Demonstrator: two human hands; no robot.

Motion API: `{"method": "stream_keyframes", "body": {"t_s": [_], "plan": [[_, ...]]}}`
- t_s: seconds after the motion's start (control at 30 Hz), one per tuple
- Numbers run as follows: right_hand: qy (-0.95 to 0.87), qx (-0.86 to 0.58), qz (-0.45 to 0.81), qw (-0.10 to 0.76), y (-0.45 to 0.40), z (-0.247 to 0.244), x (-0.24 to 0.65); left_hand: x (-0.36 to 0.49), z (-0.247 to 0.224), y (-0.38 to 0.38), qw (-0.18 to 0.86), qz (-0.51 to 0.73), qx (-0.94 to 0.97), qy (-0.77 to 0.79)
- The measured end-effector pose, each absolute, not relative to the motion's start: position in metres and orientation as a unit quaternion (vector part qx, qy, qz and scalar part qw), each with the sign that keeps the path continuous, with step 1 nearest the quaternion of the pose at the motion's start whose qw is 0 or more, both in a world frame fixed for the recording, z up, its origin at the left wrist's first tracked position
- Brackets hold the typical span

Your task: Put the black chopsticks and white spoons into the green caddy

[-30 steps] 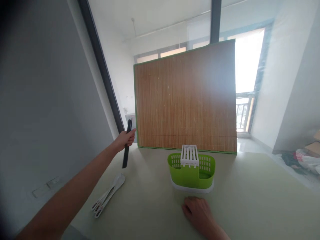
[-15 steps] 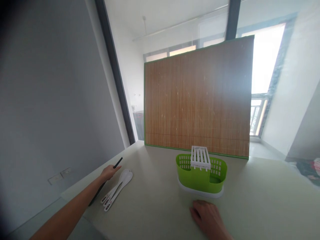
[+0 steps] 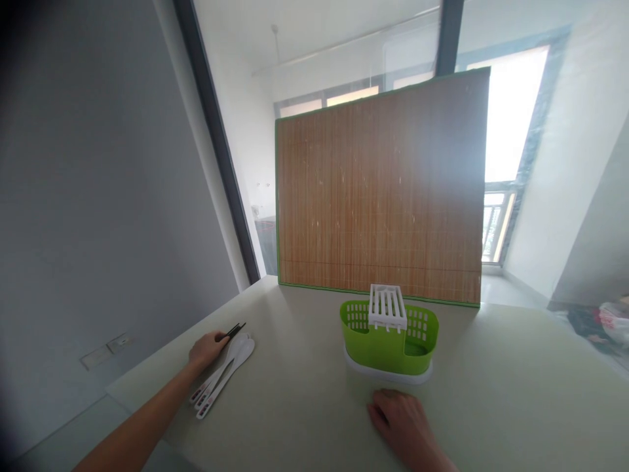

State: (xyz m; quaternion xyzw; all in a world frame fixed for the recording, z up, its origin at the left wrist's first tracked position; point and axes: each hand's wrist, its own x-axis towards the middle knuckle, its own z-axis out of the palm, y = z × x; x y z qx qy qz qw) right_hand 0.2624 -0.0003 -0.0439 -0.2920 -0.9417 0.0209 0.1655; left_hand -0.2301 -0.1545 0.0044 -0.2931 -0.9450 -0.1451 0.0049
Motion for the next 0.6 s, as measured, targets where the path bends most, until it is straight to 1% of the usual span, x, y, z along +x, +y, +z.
{"method": "stream_keyframes", "body": {"t_s": [0.07, 0.13, 0.23, 0.3, 0.37, 0.43, 0.5, 0.57, 0.6], "plan": [[-0.942, -0.290, 0.023, 0.168, 0.000, -0.044, 0.262, -0.228, 0.006, -0.154, 0.024, -0.143, -0.284, -0.948], [-0.941, -0.291, 0.021, 0.169, 0.000, -0.045, 0.262, -0.218, 0.013, -0.147, 0.076, -0.154, -0.290, -0.941], [-0.941, -0.294, 0.018, 0.168, 0.000, -0.045, 0.262, -0.175, 0.034, -0.126, 0.152, -0.233, -0.387, -0.879], [-0.941, -0.294, 0.019, 0.168, -0.001, -0.043, 0.262, -0.124, 0.052, -0.108, 0.135, -0.309, -0.495, -0.801], [-0.941, -0.294, 0.022, 0.168, -0.002, -0.040, 0.262, -0.058, 0.067, -0.093, 0.110, -0.334, -0.632, -0.691], [-0.941, -0.292, 0.026, 0.168, -0.002, -0.040, 0.261, 0.012, 0.077, -0.083, 0.120, -0.302, -0.748, -0.579], [-0.938, -0.294, 0.021, 0.181, 0.000, -0.048, 0.262, 0.077, 0.080, -0.073, 0.181, -0.245, -0.822, -0.482], [-0.926, -0.303, -0.008, 0.226, 0.006, -0.062, 0.263, 0.129, 0.078, -0.062, 0.224, -0.180, -0.855, -0.431], [-0.911, -0.306, -0.036, 0.274, 0.010, -0.070, 0.265, 0.149, 0.075, -0.054, 0.233, -0.152, -0.861, -0.425]]}}
